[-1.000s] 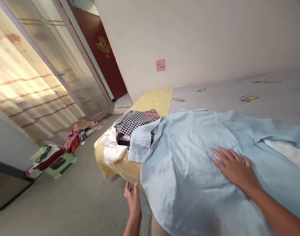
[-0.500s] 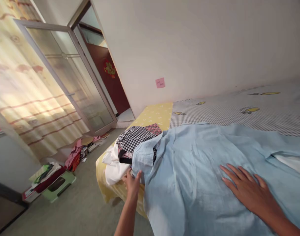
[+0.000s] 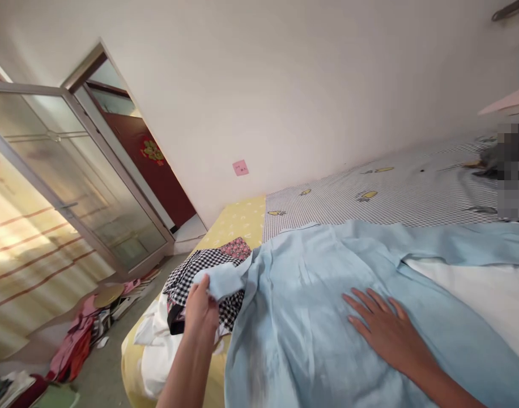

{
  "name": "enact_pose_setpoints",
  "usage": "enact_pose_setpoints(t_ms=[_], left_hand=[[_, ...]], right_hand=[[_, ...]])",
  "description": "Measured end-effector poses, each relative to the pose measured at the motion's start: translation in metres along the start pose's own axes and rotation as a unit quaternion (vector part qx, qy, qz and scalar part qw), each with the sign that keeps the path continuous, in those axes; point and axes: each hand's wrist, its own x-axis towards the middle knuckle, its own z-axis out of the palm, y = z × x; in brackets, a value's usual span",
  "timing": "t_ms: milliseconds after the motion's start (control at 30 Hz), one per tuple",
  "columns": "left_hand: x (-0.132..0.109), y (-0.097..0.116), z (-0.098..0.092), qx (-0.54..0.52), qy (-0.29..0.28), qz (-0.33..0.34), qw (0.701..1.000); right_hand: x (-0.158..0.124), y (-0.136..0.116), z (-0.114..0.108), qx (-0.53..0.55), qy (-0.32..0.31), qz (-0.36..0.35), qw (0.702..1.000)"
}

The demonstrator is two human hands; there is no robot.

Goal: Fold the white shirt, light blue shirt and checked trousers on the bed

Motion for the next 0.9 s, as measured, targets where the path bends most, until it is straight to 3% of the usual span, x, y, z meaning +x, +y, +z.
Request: enact_pose_setpoints(t_ms=[67, 133, 167, 233, 300, 333, 367, 400, 467, 533, 633, 700, 767, 833, 900], left_hand=[[-0.027, -0.001, 0.048, 0.004, -0.065, 0.024, 0.998], [-0.067, -0.016, 0.088, 0.037, -0.153, 0.043, 0.987], [-0.091, -0.03, 0.103, 0.128, -0.252, 0.083, 0.956], [-0.139, -0.066, 0.116, 0.315, -0.405, 0.151, 0.845], [-0.18, -0.11, 0.106, 0.426, -0.539, 0.151, 0.711], [-0.195, -0.131, 0.094, 0.433, -0.589, 0.156, 0.664], [-0.206, -0.15, 0.077, 0.412, -0.607, 0.182, 0.655], [-0.21, -0.167, 0.056, 0.391, -0.592, 0.218, 0.67], [-0.205, -0.191, 0.005, 0.393, -0.471, 0.311, 0.726], [-0.186, -0.201, -0.054, 0.405, -0.328, 0.346, 0.78], [-0.149, -0.197, -0.145, 0.414, -0.093, 0.279, 0.862], [-0.132, -0.19, -0.196, 0.465, 0.025, 0.196, 0.863], [-0.124, -0.189, -0.233, 0.497, 0.083, 0.081, 0.86], [-0.125, -0.196, -0.251, 0.465, 0.072, -0.031, 0.882], [-0.134, -0.209, -0.256, 0.409, 0.038, -0.103, 0.906]], right_hand=[[0.0, -0.001, 0.0, -0.003, 0.012, -0.004, 1.0], [-0.001, 0.0, -0.001, -0.005, 0.024, -0.007, 1.0], [-0.001, 0.0, -0.001, -0.005, 0.028, -0.008, 1.0], [-0.002, 0.002, -0.002, 0.0, 0.022, -0.021, 1.0], [-0.003, 0.003, -0.006, 0.006, -0.002, -0.023, 1.0], [-0.003, 0.002, -0.009, 0.007, -0.021, -0.017, 1.0], [-0.003, 0.0, -0.013, 0.005, -0.042, -0.007, 0.999], [-0.002, -0.002, -0.017, 0.0, -0.06, 0.004, 0.998], [0.0, -0.007, -0.027, -0.014, -0.089, 0.02, 0.996], [0.003, -0.012, -0.034, -0.028, -0.105, 0.028, 0.994], [0.004, -0.015, -0.038, -0.045, -0.116, 0.035, 0.992], [0.003, -0.014, -0.038, -0.057, -0.121, 0.031, 0.99], [0.002, -0.012, -0.035, -0.074, -0.129, 0.026, 0.989], [0.0, -0.01, -0.033, -0.086, -0.134, 0.023, 0.987], [-0.001, -0.008, -0.03, -0.088, -0.138, 0.027, 0.986]])
